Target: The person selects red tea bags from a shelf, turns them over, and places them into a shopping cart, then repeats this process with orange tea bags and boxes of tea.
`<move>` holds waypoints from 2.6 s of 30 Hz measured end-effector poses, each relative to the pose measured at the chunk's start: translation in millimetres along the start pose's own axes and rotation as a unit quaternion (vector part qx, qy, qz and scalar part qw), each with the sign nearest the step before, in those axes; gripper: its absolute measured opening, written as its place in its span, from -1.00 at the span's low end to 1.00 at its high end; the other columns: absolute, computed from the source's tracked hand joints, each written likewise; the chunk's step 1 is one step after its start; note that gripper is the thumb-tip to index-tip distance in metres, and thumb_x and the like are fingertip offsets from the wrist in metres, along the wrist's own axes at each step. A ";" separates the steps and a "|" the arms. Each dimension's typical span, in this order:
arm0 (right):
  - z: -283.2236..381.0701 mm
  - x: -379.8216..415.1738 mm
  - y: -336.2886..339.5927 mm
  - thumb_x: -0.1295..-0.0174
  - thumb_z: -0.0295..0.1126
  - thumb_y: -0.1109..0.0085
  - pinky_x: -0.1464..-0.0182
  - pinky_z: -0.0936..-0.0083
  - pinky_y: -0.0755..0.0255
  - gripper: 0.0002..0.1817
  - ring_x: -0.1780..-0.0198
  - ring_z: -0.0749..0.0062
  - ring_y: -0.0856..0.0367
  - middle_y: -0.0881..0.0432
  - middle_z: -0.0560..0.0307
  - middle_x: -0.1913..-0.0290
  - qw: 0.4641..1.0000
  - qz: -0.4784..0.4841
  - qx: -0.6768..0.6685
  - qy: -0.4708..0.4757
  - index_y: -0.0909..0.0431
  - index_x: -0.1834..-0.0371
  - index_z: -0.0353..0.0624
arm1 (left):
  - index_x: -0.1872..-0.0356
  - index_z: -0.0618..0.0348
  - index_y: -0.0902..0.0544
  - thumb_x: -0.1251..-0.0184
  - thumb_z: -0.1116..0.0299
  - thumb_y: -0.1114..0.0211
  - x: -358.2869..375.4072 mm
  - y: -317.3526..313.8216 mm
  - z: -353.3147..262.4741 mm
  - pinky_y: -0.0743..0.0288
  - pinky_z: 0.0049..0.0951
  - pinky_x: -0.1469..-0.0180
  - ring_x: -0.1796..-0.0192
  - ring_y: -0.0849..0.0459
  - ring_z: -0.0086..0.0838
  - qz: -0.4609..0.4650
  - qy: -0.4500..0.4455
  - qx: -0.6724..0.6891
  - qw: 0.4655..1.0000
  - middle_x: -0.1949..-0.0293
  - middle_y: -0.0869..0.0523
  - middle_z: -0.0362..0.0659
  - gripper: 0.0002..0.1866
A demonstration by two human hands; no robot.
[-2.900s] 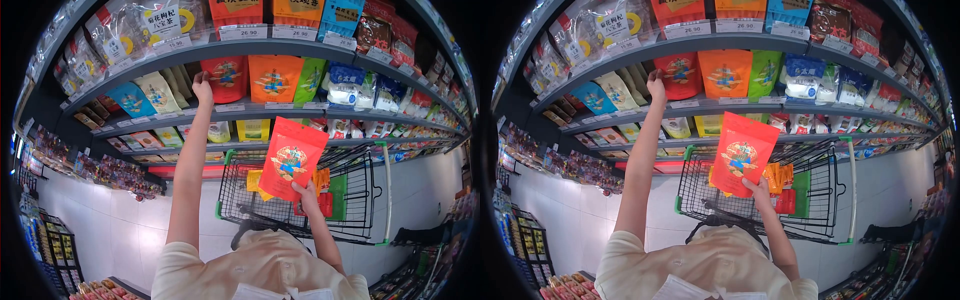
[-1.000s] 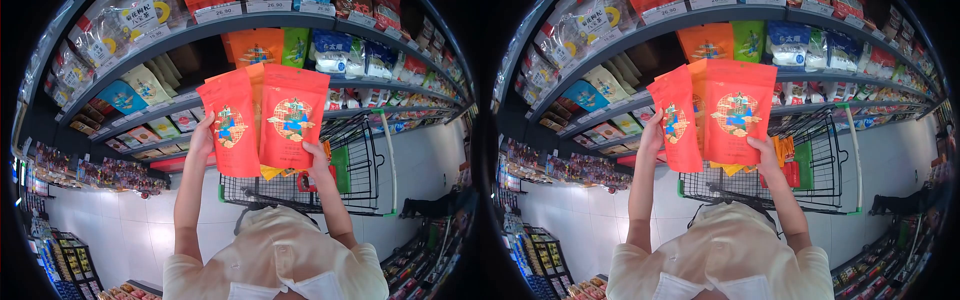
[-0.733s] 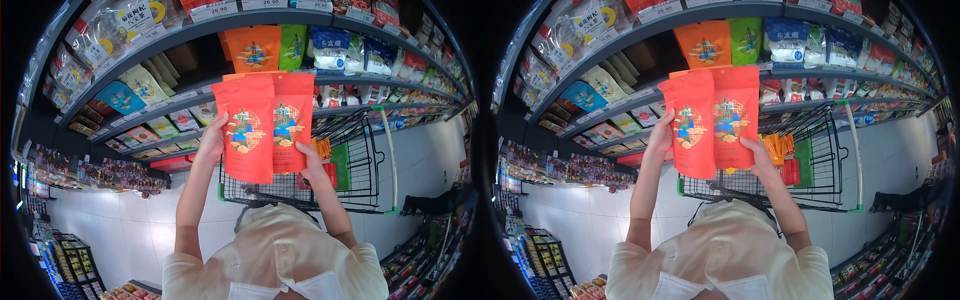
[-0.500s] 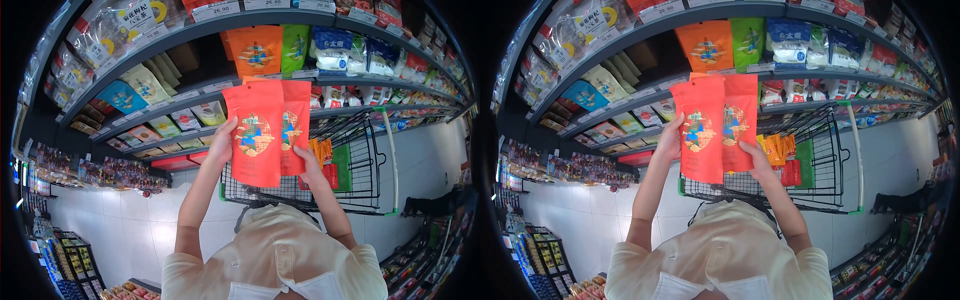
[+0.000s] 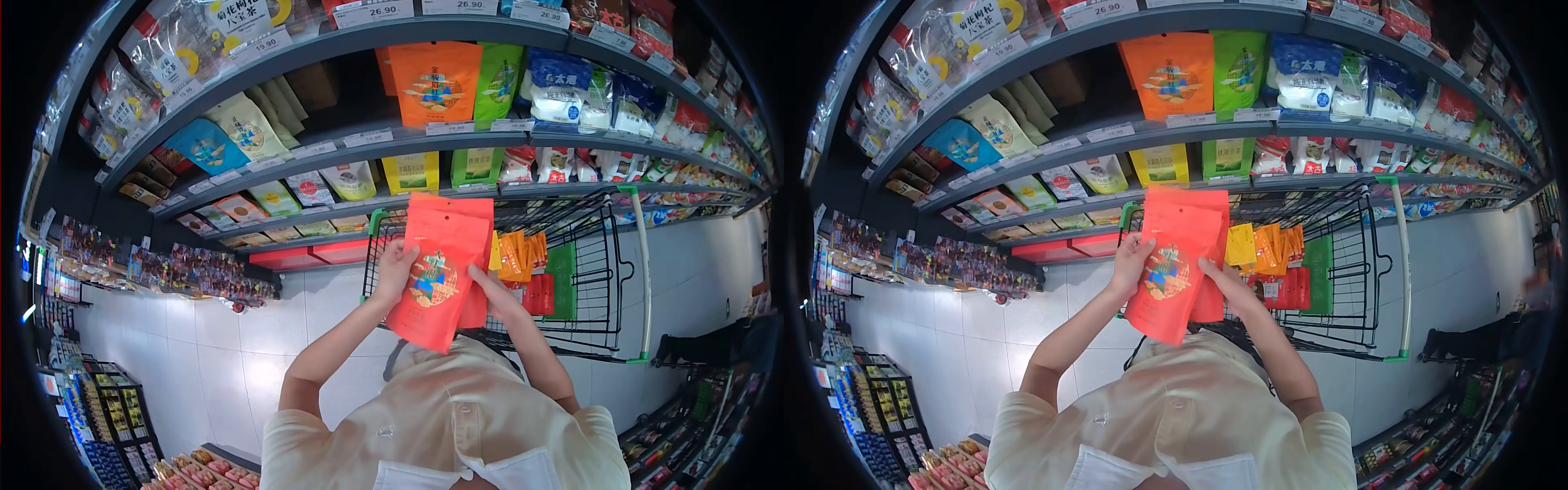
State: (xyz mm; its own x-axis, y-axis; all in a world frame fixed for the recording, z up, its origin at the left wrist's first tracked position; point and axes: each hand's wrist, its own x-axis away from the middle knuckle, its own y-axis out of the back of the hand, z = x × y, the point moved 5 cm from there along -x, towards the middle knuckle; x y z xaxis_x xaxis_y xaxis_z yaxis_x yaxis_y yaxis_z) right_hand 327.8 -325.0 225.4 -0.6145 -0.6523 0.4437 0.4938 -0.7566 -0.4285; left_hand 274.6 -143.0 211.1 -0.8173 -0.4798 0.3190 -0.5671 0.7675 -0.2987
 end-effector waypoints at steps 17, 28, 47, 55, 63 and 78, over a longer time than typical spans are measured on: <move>0.5 -16.8 17.6 -0.23 -0.28 -0.02 -0.05 0.44 -0.35 -0.66 0.02 0.42 -0.49 -0.53 0.12 0.03 0.977 -0.037 -0.196 0.079 -0.39 0.00 -0.25 | 0.02 0.23 -0.45 -0.31 0.31 -0.07 -14.7 14.4 -48.3 -0.39 -0.57 0.06 0.12 -0.54 -0.61 0.070 -0.117 -0.064 0.989 0.15 -0.60 -0.22 -0.71; 15.6 4.9 68.3 -0.25 -0.19 0.05 -0.18 0.30 -0.23 -0.52 -0.13 0.31 -0.38 -0.42 0.11 -0.12 0.961 -0.098 -0.211 0.153 -0.23 -0.17 -0.20 | 0.04 0.28 -0.48 -0.29 0.40 -0.09 -136.1 55.7 -243.9 -0.34 -0.55 0.02 0.08 -0.50 -0.58 -0.080 -0.386 -0.026 0.919 0.08 -0.57 -0.20 -0.74; -6.4 40.1 92.1 -0.27 -0.21 0.07 -0.11 0.33 -0.32 -0.56 -0.08 0.31 -0.44 -0.45 0.06 -0.07 0.957 -0.143 -0.197 0.160 -0.27 -0.12 -0.25 | 0.14 0.18 -0.59 -0.18 0.41 -0.24 -268.9 8.0 -246.9 -0.44 -0.48 0.16 0.19 -0.59 -0.50 -0.024 -0.259 0.137 0.956 0.21 -0.63 -0.21 -0.78; 33.6 25.1 74.3 -0.24 -0.27 0.02 -0.10 0.42 -0.30 -0.59 -0.05 0.38 -0.45 -0.47 0.07 -0.05 0.952 -0.166 -0.159 0.200 -0.32 -0.07 -0.31 | 0.02 0.23 -0.45 -0.27 0.31 -0.12 -276.7 -19.2 -233.5 -0.35 -0.48 0.06 0.17 -0.52 -0.48 -0.013 -0.304 -0.132 0.943 0.21 -0.59 -0.14 -0.69; 87.7 13.4 58.7 -0.23 -0.29 -0.01 0.00 0.45 -0.38 -0.66 0.05 0.42 -0.52 -0.53 0.11 0.06 0.943 -0.134 -0.231 0.199 -0.39 0.01 -0.27 | 0.13 0.25 -0.51 -0.40 0.11 0.13 -46.3 -76.3 -125.4 -0.29 -0.44 -0.08 0.03 -0.48 -0.46 0.169 -0.244 -0.232 0.926 0.15 -0.57 -0.12 -0.60; 93.1 -4.6 5.1 -0.21 -0.28 -0.07 0.06 0.53 -0.41 -0.69 0.14 0.51 -0.54 -0.57 0.11 0.12 0.959 -0.119 -0.202 0.159 -0.48 0.11 -0.31 | -0.10 0.20 -0.34 -0.33 0.11 -0.01 49.2 -47.0 -49.6 -0.17 -0.38 -0.19 -0.13 -0.40 -0.45 0.149 -0.005 0.038 0.988 -0.07 -0.45 -0.13 -0.55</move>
State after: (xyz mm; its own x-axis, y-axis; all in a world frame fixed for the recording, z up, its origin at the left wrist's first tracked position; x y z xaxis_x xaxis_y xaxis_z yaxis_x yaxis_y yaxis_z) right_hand 390.5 -330.0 294.5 -0.8688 -0.3680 0.3314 0.0776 -0.7621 -0.6428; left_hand 266.1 -181.6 285.5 -0.9499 -0.2425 0.1975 -0.3072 0.8411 -0.4451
